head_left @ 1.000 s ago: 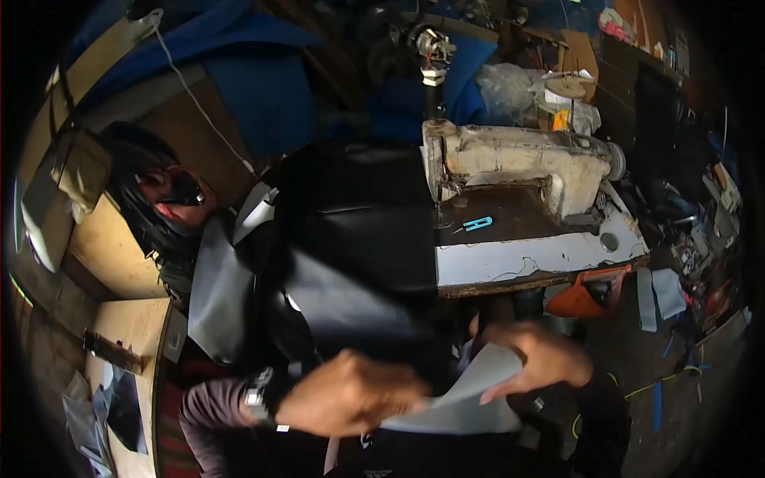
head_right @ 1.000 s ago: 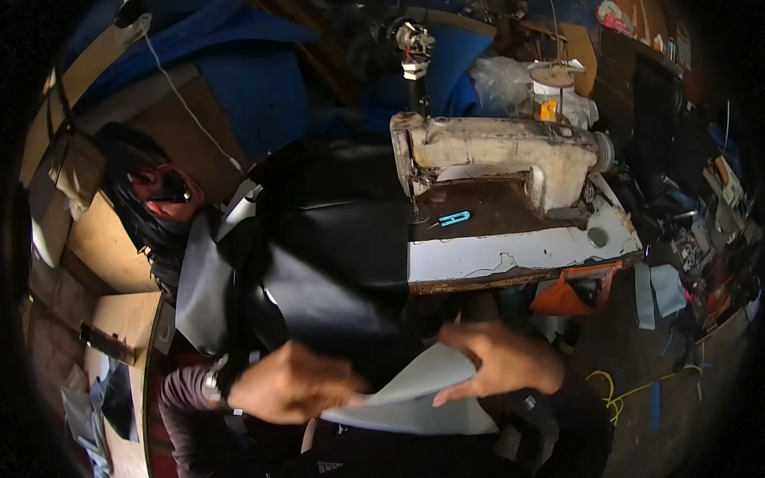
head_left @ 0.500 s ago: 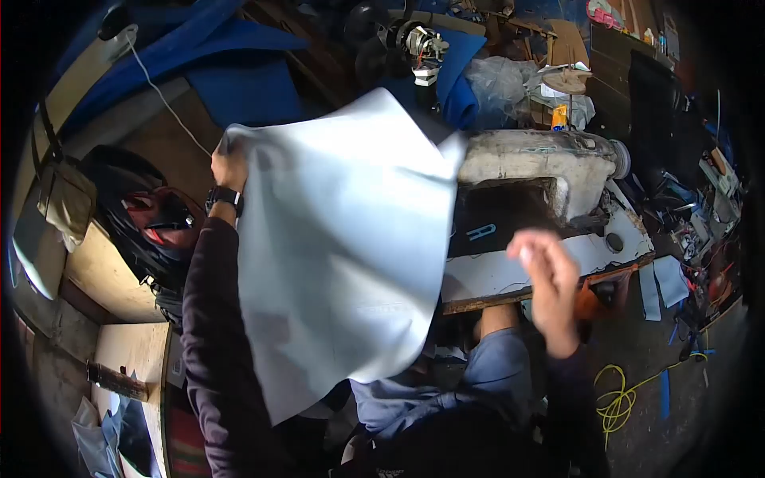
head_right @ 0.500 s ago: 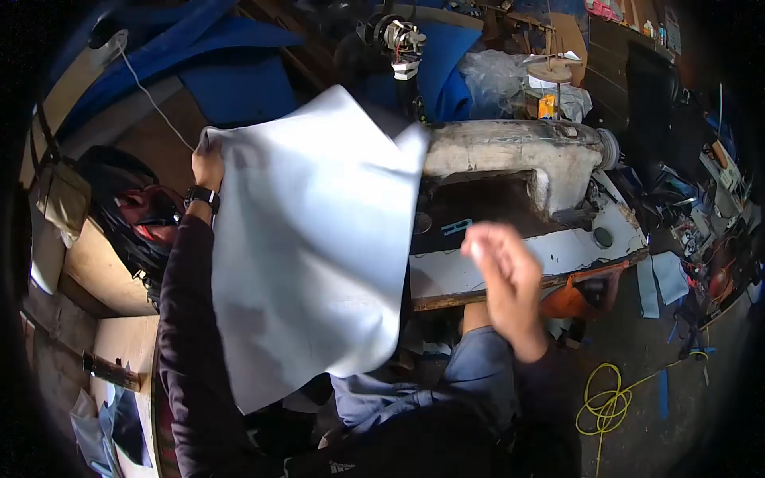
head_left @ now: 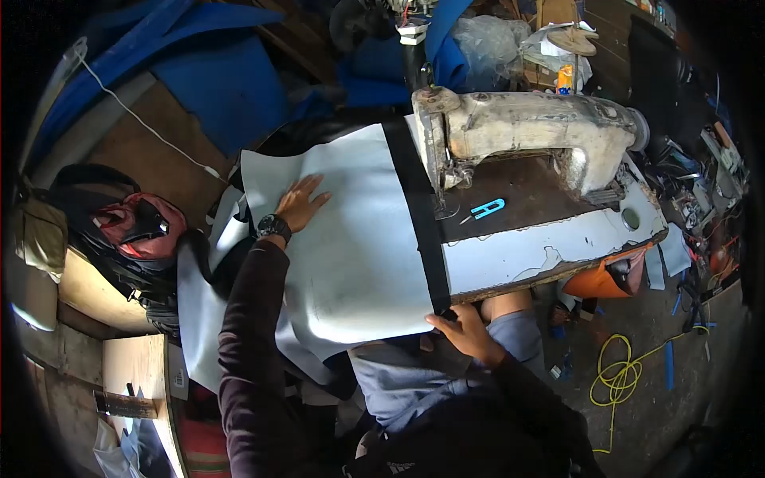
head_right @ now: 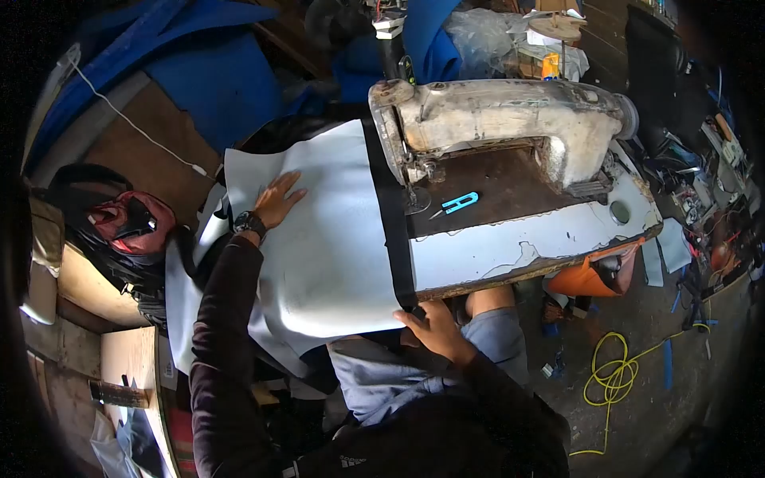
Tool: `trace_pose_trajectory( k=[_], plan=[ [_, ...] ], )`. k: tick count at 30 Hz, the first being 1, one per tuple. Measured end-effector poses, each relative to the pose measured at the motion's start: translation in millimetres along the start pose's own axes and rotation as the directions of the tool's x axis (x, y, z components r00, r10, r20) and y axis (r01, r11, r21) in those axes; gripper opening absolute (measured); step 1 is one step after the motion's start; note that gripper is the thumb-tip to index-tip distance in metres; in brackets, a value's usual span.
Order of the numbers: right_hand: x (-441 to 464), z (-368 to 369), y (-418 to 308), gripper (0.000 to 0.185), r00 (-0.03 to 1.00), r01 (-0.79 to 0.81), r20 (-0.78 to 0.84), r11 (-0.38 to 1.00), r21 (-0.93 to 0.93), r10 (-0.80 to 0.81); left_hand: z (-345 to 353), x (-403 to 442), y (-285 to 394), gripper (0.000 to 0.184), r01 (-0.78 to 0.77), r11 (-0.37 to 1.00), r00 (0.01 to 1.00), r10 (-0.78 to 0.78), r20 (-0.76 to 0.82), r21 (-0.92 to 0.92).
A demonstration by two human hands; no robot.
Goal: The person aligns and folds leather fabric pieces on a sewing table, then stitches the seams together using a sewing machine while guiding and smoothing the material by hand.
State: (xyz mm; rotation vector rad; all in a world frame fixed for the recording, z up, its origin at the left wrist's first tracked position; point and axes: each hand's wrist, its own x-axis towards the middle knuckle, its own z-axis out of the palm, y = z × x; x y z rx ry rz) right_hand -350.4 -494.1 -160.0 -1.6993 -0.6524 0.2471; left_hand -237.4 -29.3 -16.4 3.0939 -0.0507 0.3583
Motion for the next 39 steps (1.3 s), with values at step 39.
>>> trace_pose_trajectory(
  k=[39],
  plan=[
    [-36,33,-36,0.034,0.9,-0.401,0.246,0.905,0.14,0.36,78,131,21,0.026,-0.242,0.925,0.924,0.127,-0.36,-0.294]
  ],
)
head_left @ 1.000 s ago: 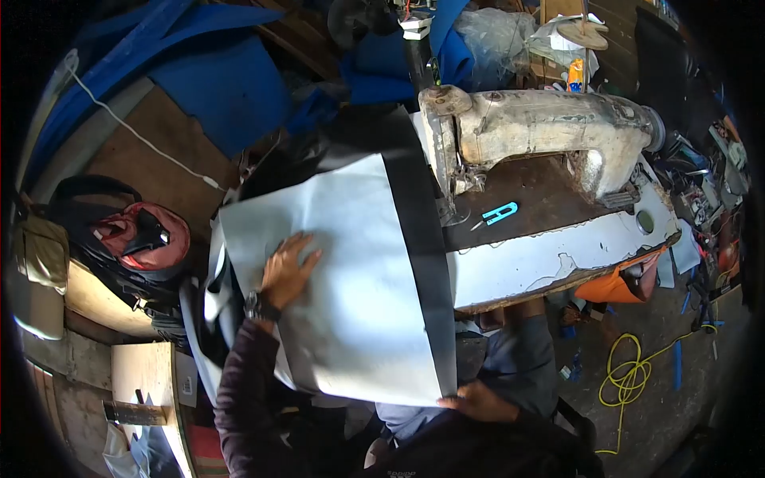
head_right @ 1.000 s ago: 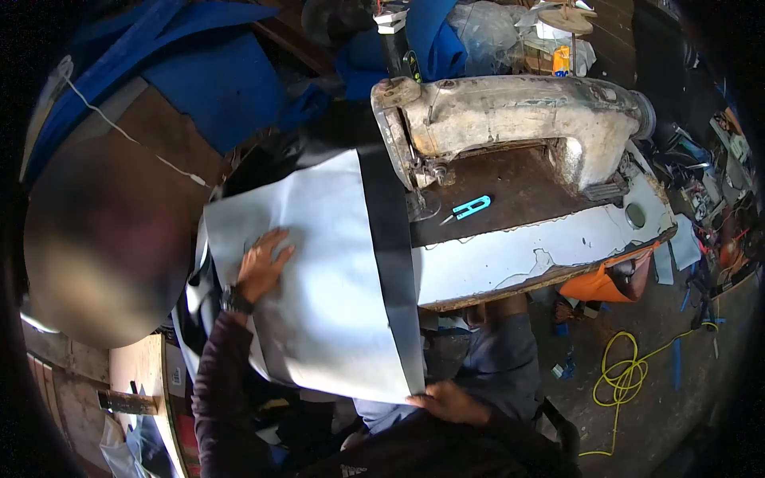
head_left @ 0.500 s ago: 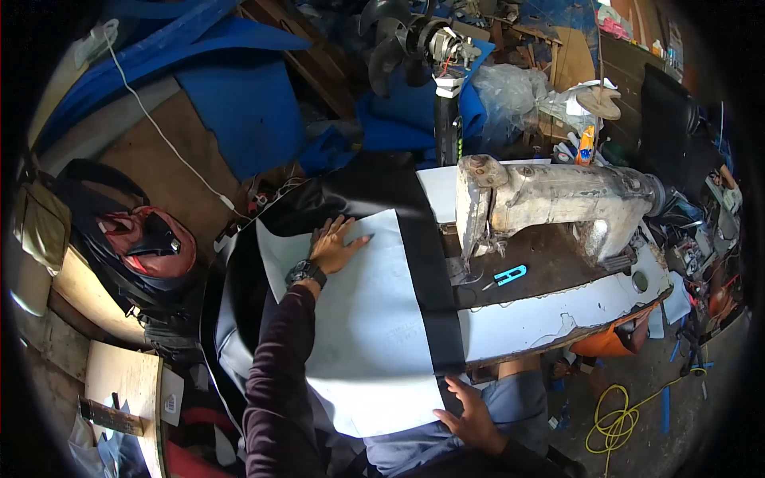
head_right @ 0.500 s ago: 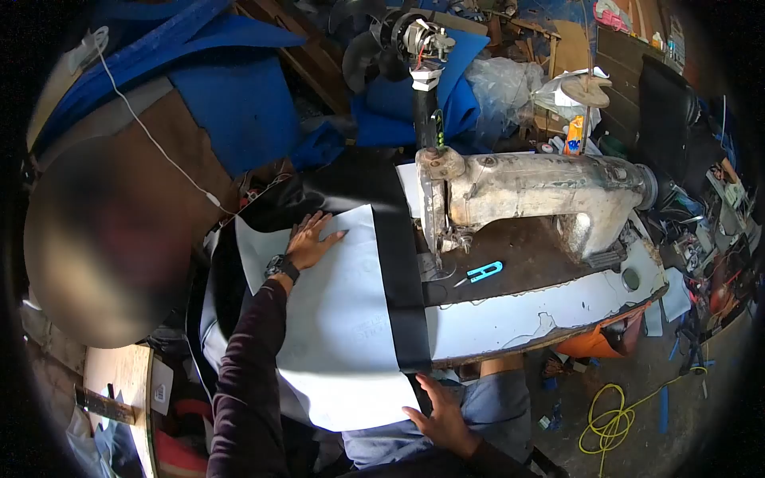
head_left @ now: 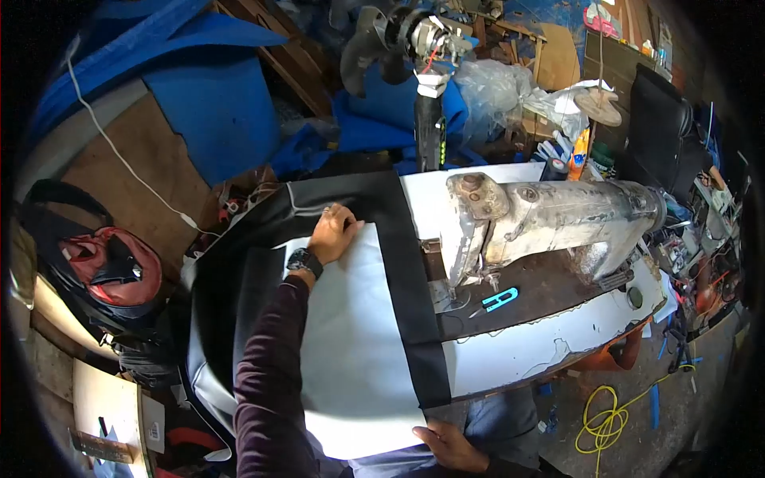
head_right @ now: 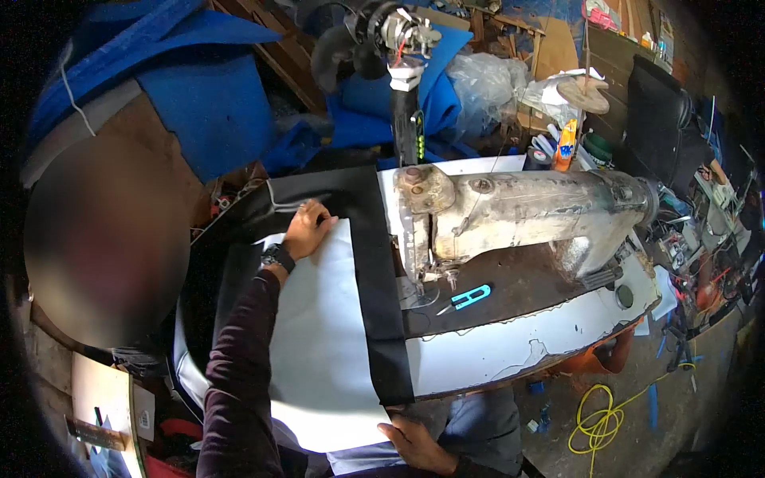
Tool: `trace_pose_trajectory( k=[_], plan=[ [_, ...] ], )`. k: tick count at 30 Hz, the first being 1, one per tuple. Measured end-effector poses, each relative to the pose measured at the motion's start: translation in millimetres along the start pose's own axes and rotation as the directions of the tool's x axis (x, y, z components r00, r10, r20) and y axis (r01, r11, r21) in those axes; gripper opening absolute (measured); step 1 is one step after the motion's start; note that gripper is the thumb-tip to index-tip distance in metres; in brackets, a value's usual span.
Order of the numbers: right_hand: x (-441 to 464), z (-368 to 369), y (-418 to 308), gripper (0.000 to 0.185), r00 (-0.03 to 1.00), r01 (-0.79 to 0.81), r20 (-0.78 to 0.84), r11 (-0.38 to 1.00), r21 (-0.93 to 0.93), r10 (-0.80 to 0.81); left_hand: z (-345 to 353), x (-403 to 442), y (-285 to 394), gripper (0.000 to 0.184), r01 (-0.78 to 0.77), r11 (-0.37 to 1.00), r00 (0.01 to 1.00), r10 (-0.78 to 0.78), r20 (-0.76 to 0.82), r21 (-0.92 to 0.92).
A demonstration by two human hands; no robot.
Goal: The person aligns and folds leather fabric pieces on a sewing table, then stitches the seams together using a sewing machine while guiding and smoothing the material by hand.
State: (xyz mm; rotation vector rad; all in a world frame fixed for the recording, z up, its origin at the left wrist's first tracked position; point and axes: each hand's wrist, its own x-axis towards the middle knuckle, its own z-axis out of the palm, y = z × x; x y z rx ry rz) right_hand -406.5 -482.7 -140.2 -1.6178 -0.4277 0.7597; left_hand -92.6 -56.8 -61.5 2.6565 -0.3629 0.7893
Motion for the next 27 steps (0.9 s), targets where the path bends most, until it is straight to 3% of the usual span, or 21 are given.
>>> trace_pose_trajectory(
  k=[1,4,6,7,8,9,11,12,14,17,21,24,25,26,27],
  plan=[
    [1,-5,-2,0.036,0.997,-0.065,0.029,0.994,-0.093,0.068,-9,-1,9,0.031,-0.003,0.996,0.999,0.007,0.047,-0.092],
    [8,-3,13,0.037,1.0,0.003,0.023,0.984,-0.18,0.001,-12,-9,-7,0.04,-0.052,0.967,0.992,0.079,0.098,-0.25],
    [7,2,7,0.032,0.999,0.04,-0.011,0.994,-0.098,-0.041,-7,-9,-8,0.035,-0.086,0.962,0.994,0.102,0.048,-0.26],
    [8,-5,-8,0.029,0.999,-0.015,0.043,0.99,-0.139,0.021,-1,-8,-11,0.032,-0.174,0.974,0.985,0.173,-0.018,-0.148],
    [5,-10,-20,0.027,0.992,-0.056,0.097,0.981,-0.186,0.075,4,-8,-12,0.028,-0.12,0.986,0.993,0.118,-0.027,-0.111],
    [-1,-5,-23,0.027,0.998,0.044,0.05,0.992,-0.117,-0.038,4,-4,-11,0.026,-0.029,0.996,0.999,0.03,0.012,-0.085],
    [-8,1,-32,0.026,0.96,0.266,-0.088,0.964,-0.015,-0.266,6,13,-11,0.027,-0.051,0.975,0.996,0.034,0.079,0.216],
    [-11,0,-46,0.025,0.969,0.239,-0.064,0.971,0.006,-0.238,4,27,-12,0.023,-0.246,0.923,0.969,0.234,0.075,0.296],
    [-9,-9,-74,0.024,0.98,0.2,-0.019,0.979,0.026,-0.199,4,59,-13,0.018,-0.416,0.836,0.909,0.377,0.175,0.358],
    [-1,-1,-69,0.019,0.969,0.222,-0.137,0.965,0.14,-0.204,29,93,-35,0.017,-0.403,0.736,0.901,0.422,0.097,0.544],
    [5,-12,-74,0.019,0.985,0.108,-0.159,0.959,0.263,-0.067,48,118,-42,0.016,-0.208,0.734,0.977,0.192,0.096,0.647],
    [-5,-12,-59,0.02,0.98,0.113,-0.186,0.969,0.221,-0.072,49,117,-36,0.013,-0.218,0.774,0.972,0.229,0.057,0.595],
    [-6,-10,-59,0.02,0.98,0.091,-0.194,0.957,0.277,-0.037,46,113,-33,0.017,-0.241,0.748,0.963,0.264,0.055,0.618],
    [-5,-7,-60,0.021,0.98,0.068,-0.2,0.937,0.343,0.003,42,102,-22,0.03,-0.238,0.745,0.924,0.372,-0.092,0.623],
    [-5,-9,-62,0.021,0.978,0.05,-0.206,0.919,0.391,0.035,35,99,-19,0.033,-0.253,0.78,0.933,0.354,-0.071,0.573]
  ],
)
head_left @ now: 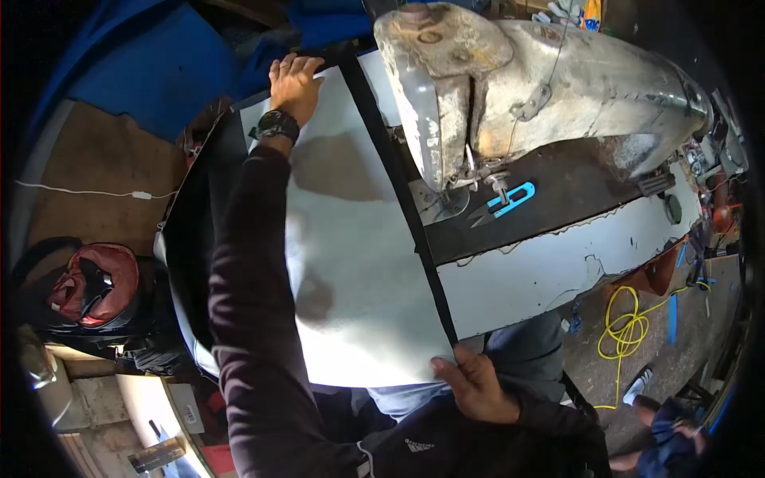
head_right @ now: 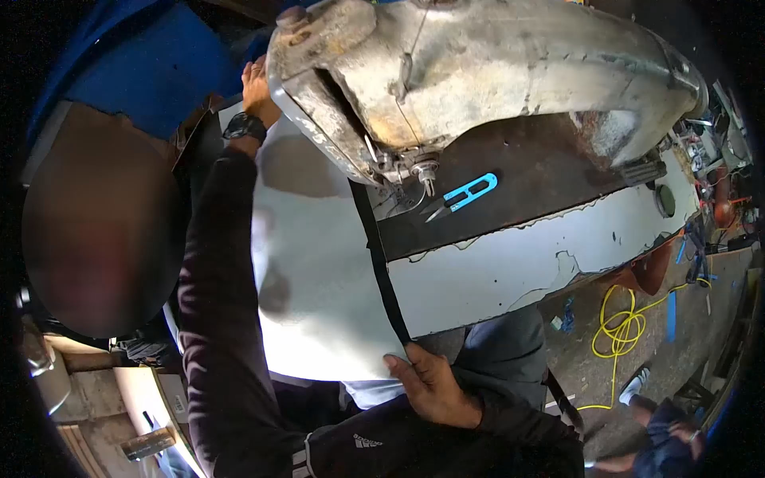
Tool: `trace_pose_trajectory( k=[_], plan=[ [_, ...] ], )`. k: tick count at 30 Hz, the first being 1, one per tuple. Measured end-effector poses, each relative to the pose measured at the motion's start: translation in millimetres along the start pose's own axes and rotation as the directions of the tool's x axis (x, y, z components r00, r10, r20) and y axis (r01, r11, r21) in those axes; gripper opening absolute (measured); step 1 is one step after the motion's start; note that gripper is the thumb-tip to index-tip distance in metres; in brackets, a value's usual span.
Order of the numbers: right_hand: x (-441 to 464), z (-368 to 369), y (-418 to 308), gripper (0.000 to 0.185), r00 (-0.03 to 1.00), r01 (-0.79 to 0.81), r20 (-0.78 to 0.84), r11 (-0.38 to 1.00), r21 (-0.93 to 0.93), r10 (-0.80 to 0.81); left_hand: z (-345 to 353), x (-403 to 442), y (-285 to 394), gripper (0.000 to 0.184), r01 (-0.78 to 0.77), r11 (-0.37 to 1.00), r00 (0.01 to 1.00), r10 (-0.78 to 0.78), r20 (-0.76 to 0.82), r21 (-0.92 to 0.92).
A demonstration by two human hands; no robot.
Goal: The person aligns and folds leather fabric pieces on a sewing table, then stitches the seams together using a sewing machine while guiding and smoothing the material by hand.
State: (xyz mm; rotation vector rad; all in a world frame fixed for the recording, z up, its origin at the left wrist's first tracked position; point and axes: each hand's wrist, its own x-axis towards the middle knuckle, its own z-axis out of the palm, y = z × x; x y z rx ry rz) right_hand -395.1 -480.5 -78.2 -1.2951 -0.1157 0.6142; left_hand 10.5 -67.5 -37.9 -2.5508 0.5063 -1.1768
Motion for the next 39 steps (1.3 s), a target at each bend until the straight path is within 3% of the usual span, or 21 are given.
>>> trace_pose_trajectory(
  k=[1,2,3,4,6,7,9,10,14,17,18,21,24,27,28,31,35,39],
  plan=[
    [1,-2,-4,0.022,1.0,-0.021,0.011,0.999,-0.033,0.021,-10,-1,-1,0.036,0.006,0.998,1.0,-0.004,0.028,-0.063],
    [0,-4,-7,0.022,0.999,-0.047,0.021,0.997,-0.063,0.048,-33,3,8,0.032,0.175,0.945,0.961,-0.103,0.258,-0.275],
    [-2,-5,-9,0.023,0.997,-0.069,0.03,0.993,-0.092,0.072,-60,2,22,0.029,0.373,0.826,0.862,-0.14,0.487,-0.422],
    [-5,-6,-4,0.024,0.996,-0.065,0.061,0.997,-0.04,0.068,-82,-13,40,0.029,0.497,0.348,0.848,0.0,0.531,-0.795],
    [-10,-8,6,0.025,0.991,-0.057,0.122,0.996,0.062,0.049,-138,-38,87,0.033,0.507,0.162,0.83,0.173,0.53,-0.847],
    [-13,-8,5,0.026,0.989,-0.068,0.139,0.993,0.092,0.055,-165,-43,110,0.036,0.393,0.563,0.799,0.182,0.573,-0.727],
    [-19,-7,0,0.027,0.982,-0.091,0.176,0.985,0.148,0.065,-201,-52,136,0.04,0.146,0.738,0.842,0.257,0.474,-0.659],
    [-23,-7,3,0.028,0.983,-0.087,0.172,0.988,0.128,0.065,-212,-54,148,0.038,0.238,0.688,0.849,0.196,0.491,-0.685],
    [-30,-19,23,0.029,0.978,-0.138,0.168,0.987,0.077,0.124,-212,-61,159,0.041,0.243,0.538,0.82,0.33,0.467,-0.807],
    [-30,-18,17,0.027,0.981,-0.144,0.139,0.988,0.062,0.134,-212,-58,152,0.043,0.186,0.473,0.788,0.452,0.419,-0.861],
    [-28,-16,14,0.026,0.984,-0.131,0.126,0.99,0.056,0.123,-211,-59,155,0.043,0.152,0.436,0.823,0.442,0.358,-0.887],
    [-24,-21,35,0.025,0.99,-0.041,0.132,0.999,-0.03,0.045,-218,-58,161,0.043,0.33,0.398,0.791,0.378,0.481,-0.856],
    [-12,-26,48,0.019,0.992,-0.042,-0.11,0.981,0.192,0.064,-222,-57,165,0.041,0.264,0.445,0.802,0.391,0.451,-0.856],
    [4,-33,58,0.012,0.979,0.149,-0.166,0.969,0.198,-0.116,-221,-59,165,0.038,0.235,0.43,0.849,0.346,0.399,-0.872],
    [10,-33,60,0.007,0.971,0.188,-0.172,0.976,0.111,-0.167,-220,-61,165,0.037,0.232,0.411,0.868,0.321,0.379,-0.881],
    [7,-50,40,0.012,0.993,-0.006,0.112,0.993,-0.121,0.019,-215,-64,165,0.031,0.221,0.4,0.875,0.322,0.362,-0.89],
    [-11,-44,36,0.018,0.994,-0.022,0.11,0.997,-0.078,0.03,-217,-65,169,0.027,0.194,0.363,0.894,0.316,0.317,-0.911],
    [-23,-44,49,0.017,0.993,-0.035,0.105,0.987,-0.157,0.052,-221,-66,178,0.023,0.201,0.337,0.898,0.311,0.31,-0.92]
  ],
)
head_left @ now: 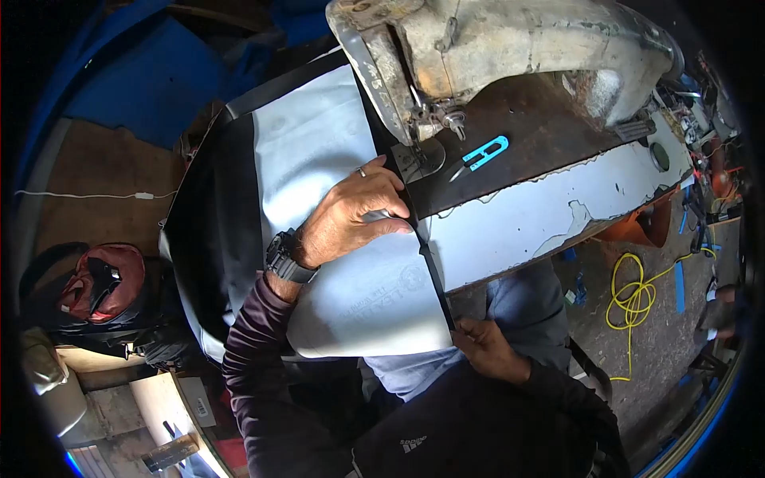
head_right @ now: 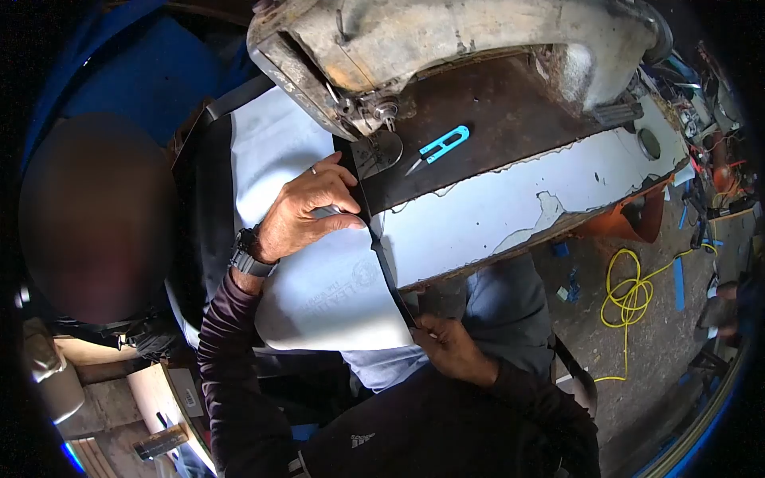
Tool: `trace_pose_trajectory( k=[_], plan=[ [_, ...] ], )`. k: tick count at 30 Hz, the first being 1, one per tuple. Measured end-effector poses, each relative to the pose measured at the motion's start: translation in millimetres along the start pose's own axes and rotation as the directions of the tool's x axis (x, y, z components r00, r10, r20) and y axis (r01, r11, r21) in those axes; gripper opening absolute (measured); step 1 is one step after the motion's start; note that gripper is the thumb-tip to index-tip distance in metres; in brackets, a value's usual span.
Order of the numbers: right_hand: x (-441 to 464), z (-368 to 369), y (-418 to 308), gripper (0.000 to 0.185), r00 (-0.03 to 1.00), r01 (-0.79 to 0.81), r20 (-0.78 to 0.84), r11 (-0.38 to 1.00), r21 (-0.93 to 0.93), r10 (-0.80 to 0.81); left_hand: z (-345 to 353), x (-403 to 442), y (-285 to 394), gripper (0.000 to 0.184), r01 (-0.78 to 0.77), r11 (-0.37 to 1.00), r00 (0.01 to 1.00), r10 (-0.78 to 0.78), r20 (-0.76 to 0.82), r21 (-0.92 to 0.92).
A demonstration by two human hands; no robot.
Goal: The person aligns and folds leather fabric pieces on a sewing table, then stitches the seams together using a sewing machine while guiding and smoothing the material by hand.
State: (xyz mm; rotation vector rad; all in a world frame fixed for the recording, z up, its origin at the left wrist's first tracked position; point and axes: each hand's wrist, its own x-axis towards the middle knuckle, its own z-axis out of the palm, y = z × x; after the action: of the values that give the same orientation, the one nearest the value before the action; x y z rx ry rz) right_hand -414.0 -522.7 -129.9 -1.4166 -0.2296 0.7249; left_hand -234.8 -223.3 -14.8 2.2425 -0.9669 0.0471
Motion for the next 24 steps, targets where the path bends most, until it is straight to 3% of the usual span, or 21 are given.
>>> trace_pose_trajectory(
  k=[8,11,14,20,23,24],
  plan=[
    [-5,1,-1,0.018,0.996,-0.086,0.007,0.996,0.001,0.086,-2,8,-2,0.021,-0.047,0.999,0.999,0.047,0.013,-0.015],
    [-8,0,5,0.017,0.996,-0.08,0.04,0.985,0.15,0.075,-2,12,-2,0.021,-0.046,0.998,0.998,0.047,0.03,-0.031],
    [-8,-1,-4,0.018,0.995,-0.09,0.048,0.991,0.101,0.085,-2,15,-4,0.021,-0.051,0.998,0.998,0.053,0.04,-0.039],
    [-8,0,3,0.025,0.999,-0.032,0.004,0.986,0.166,0.032,1,14,-6,0.021,-0.045,0.998,0.998,0.047,0.035,-0.036],
    [-8,-8,3,0.031,0.996,0.064,0.053,0.988,0.14,-0.072,2,12,-5,0.022,-0.047,0.999,0.999,0.048,0.022,-0.007],
    [-8,-6,0,0.034,0.999,0.026,0.041,0.994,0.102,-0.03,2,13,-5,0.022,-0.051,0.999,0.998,0.051,0.025,-0.005]
  ],
)
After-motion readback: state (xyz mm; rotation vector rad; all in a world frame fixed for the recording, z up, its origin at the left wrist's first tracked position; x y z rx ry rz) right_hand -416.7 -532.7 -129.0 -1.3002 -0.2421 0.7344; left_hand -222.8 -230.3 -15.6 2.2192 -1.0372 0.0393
